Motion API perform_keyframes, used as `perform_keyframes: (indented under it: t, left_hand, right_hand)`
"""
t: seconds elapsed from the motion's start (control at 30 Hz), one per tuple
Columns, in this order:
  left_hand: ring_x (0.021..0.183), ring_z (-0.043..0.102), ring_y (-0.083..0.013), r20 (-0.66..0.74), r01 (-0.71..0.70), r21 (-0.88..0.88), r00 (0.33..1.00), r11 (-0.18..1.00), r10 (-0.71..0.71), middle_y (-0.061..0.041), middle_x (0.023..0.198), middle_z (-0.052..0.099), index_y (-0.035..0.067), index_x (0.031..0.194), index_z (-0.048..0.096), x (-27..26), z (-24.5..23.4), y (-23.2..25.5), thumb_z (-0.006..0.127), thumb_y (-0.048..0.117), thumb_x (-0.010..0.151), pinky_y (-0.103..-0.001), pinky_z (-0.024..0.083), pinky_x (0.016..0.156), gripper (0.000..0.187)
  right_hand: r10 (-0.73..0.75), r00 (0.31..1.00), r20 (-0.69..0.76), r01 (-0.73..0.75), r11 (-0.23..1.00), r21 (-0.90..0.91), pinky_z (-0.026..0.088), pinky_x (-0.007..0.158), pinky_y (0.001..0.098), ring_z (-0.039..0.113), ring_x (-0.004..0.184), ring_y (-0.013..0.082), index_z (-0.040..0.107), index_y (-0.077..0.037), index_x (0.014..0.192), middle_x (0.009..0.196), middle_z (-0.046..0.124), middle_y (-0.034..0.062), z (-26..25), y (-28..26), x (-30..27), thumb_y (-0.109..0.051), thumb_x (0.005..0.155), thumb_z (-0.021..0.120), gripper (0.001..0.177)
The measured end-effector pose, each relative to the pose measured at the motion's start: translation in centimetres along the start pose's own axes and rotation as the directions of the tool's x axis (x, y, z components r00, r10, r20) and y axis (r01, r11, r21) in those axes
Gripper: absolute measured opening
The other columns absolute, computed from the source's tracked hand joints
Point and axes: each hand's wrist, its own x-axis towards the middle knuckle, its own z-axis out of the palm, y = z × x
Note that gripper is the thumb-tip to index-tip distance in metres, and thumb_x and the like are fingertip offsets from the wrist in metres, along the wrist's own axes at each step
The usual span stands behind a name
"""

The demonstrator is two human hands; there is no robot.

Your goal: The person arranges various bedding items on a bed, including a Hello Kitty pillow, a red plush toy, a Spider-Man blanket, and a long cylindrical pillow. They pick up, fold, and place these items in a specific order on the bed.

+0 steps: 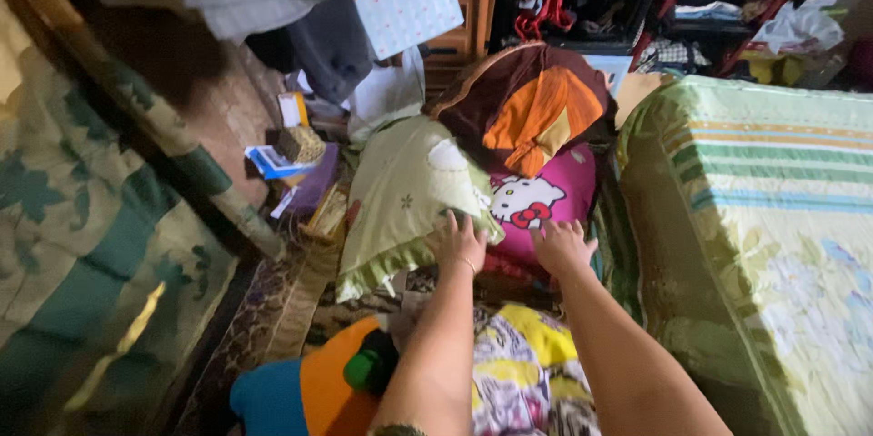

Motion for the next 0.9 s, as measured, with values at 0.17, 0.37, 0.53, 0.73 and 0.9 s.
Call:
perform_keyframes:
  t: [0.17, 0.37, 0.53, 0.73, 0.9]
  left_hand:
    - [0.155, 0.015, -0.0425, -0.026, 0.037, 0.032, 0.999, 0.999, -0.036, -0.005, 0.171, 0.016, 0.029, 0.158, 0.034, 0.3, -3.6, -1.2, 0.042, 0.06, 0.102, -0.069, 0.015, 0.121, 0.065]
    - [0.157, 0.012, -0.0345, 0.101, 0.095, 0.061, 0.99, 0.994, -0.101, -0.005, 0.172, 0.01, 0.028, 0.164, 0.017, 3.3, -3.2, -3.7, 0.029, 0.061, 0.106, -0.061, 0.012, 0.126, 0.068]
    - [0.158, 0.006, -0.0372, 0.226, 0.221, -0.067, 0.953, 0.973, -0.201, -0.005, 0.174, 0.001, 0.026, 0.165, 0.009, 7.9, -0.8, -6.2, 0.036, 0.056, 0.105, -0.06, 0.016, 0.125, 0.072]
    - [0.156, 0.016, -0.0384, 0.235, 0.344, -0.127, 0.922, 0.93, -0.308, -0.01, 0.172, 0.007, 0.023, 0.164, 0.012, 11.4, 1.7, -8.1, 0.039, 0.053, 0.107, -0.06, 0.021, 0.124, 0.07]
    - [0.151, 0.032, -0.0315, 0.061, 0.333, -0.302, 0.942, 0.893, -0.331, -0.011, 0.166, 0.027, 0.019, 0.158, 0.027, 13.1, 6.4, -9.9, 0.044, 0.036, 0.102, -0.053, 0.038, 0.118, 0.061]
  right_hand:
    - [-0.029, 1.0, 0.001, 0.029, 0.999, 0.018, 0.023, 0.115, 0.075, 0.034, 0.15, 0.0346, 0.058, -0.028, 0.141, 0.154, 0.05, 0.0083, -1.4, -3.0, -0.5, -0.059, 0.098, 0.044, 0.055]
    - [-0.056, 0.998, 0.042, 0.056, 0.998, -0.008, 0.026, 0.116, 0.0715, 0.037, 0.149, 0.0325, 0.051, -0.028, 0.148, 0.155, 0.05, 0.0084, -0.2, -5.8, 4.8, -0.062, 0.099, 0.044, 0.061]
    - [-0.055, 0.991, 0.12, 0.055, 0.998, -0.005, 0.032, 0.115, 0.0652, 0.034, 0.149, 0.0323, 0.04, -0.028, 0.155, 0.155, 0.047, 0.0103, 4.6, -8.4, 11.8, -0.067, 0.096, 0.042, 0.072]
    - [-0.131, 0.976, 0.174, 0.117, 0.989, 0.088, 0.047, 0.109, 0.0491, 0.056, 0.132, 0.0416, 0.047, -0.006, 0.149, 0.141, 0.059, 0.0263, 10.7, -12.0, 18.6, -0.076, 0.092, 0.047, 0.09]
    - [-0.115, 0.953, 0.281, 0.027, 0.954, 0.298, 0.054, 0.099, 0.0419, 0.065, 0.118, 0.0383, 0.033, 0.014, 0.144, 0.122, 0.066, 0.0322, 12.6, -15.1, 18.4, -0.077, 0.073, 0.081, 0.125]
